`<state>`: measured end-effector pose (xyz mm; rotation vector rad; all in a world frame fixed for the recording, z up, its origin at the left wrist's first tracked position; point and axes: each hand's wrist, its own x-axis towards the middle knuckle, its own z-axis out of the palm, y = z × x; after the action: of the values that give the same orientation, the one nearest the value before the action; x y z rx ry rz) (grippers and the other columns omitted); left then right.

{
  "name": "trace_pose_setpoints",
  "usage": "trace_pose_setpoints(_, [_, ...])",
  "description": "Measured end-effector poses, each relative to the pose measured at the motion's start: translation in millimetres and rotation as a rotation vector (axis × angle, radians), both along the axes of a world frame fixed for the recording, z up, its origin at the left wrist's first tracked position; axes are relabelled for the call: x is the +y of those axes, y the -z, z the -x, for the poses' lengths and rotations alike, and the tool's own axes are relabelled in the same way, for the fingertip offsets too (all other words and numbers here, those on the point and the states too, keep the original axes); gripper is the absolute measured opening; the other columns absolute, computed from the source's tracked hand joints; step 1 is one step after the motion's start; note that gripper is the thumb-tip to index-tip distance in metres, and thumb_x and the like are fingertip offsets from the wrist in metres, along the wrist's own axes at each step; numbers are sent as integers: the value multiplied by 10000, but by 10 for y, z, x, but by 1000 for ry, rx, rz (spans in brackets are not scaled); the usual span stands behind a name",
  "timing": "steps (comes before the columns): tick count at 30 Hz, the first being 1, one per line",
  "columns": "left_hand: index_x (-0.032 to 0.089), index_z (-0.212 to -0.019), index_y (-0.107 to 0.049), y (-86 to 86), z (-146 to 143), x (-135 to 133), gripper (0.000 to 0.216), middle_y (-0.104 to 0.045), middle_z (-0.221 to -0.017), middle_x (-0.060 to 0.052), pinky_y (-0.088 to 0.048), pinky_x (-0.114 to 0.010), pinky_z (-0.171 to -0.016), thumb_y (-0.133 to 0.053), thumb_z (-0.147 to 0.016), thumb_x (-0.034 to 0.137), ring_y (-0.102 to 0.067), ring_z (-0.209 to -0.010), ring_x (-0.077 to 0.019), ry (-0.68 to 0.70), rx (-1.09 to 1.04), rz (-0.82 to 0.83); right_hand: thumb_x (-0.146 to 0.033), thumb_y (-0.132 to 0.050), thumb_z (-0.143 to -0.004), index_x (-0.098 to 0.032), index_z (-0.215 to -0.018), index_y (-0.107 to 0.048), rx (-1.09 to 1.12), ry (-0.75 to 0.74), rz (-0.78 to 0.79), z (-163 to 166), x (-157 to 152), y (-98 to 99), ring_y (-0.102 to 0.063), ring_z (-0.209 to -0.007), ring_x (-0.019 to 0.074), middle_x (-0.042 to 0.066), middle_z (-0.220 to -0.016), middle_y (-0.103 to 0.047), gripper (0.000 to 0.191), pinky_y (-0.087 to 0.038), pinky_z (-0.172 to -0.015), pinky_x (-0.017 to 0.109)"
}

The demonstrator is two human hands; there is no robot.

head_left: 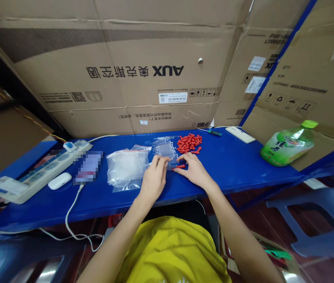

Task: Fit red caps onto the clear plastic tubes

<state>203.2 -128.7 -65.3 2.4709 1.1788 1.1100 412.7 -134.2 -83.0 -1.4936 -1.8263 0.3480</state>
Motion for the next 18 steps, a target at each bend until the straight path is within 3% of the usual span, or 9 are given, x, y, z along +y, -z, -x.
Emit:
trace_pose_setpoints(2, [223,-1246,-571,-10,-4,-18,257,-682,-1148,-83,-556,-334,-866,-352,-1131,296,-710,-1002,-220,21,16,42,-417,-765,-912,-243,-1093,-688,15,31,-36,-71,20,-3,-623,-1051,264,73,-1111,-676,263,-520,-952,409])
trace_pose_setpoints(6, [218,-1150,-573,-2,-4,-19,257,-733,-1014,-60,-539,-326,-809,-358,-1134,359,-726,-913,-230,35,61,109,-382,-606,-999,-221,-1330,-646,-94,331,-127,-359,43,26,-564,-1156,340,153,-1239,-628,371,-471,-1029,506])
trace_pose_setpoints(8, [220,-1112,-579,3,-3,-16,285,-741,-1005,-60,-528,-321,-786,-340,-1137,373,-728,-896,-234,42,81,113,-334,-553,-1011,-217,-1383,-636,-159,406,-103,-502,48,68,-551,-1148,355,172,-1242,-603,399,-455,-1032,527])
trace_pose_setpoints(13, [232,-1094,-583,-12,-4,-20,312,-757,-1001,-55,-495,-294,-740,-312,-1143,378,-740,-879,-223,64,142,114,-297,-617,-956,-241,-1150,-725,-203,368,-54,-612,68,146,-560,-1105,335,140,-1199,-611,229,-468,-988,484])
trace_pose_setpoints(16, [235,-1091,-575,-20,-7,-23,296,-761,-984,-51,-460,-280,-701,-318,-1144,371,-743,-855,-218,72,184,111,-248,-641,-924,-239,-1004,-681,-203,313,-36,-562,86,135,-579,-1048,312,106,-1115,-665,90,-476,-928,441])
trace_pose_setpoints(18, [235,-1091,-569,-19,-8,-22,287,-756,-946,-48,-435,-275,-680,-322,-1145,371,-737,-822,-217,68,191,122,-205,-634,-911,-230,-1015,-652,-171,289,-29,-533,97,122,-603,-987,288,85,-1049,-693,109,-481,-879,404])
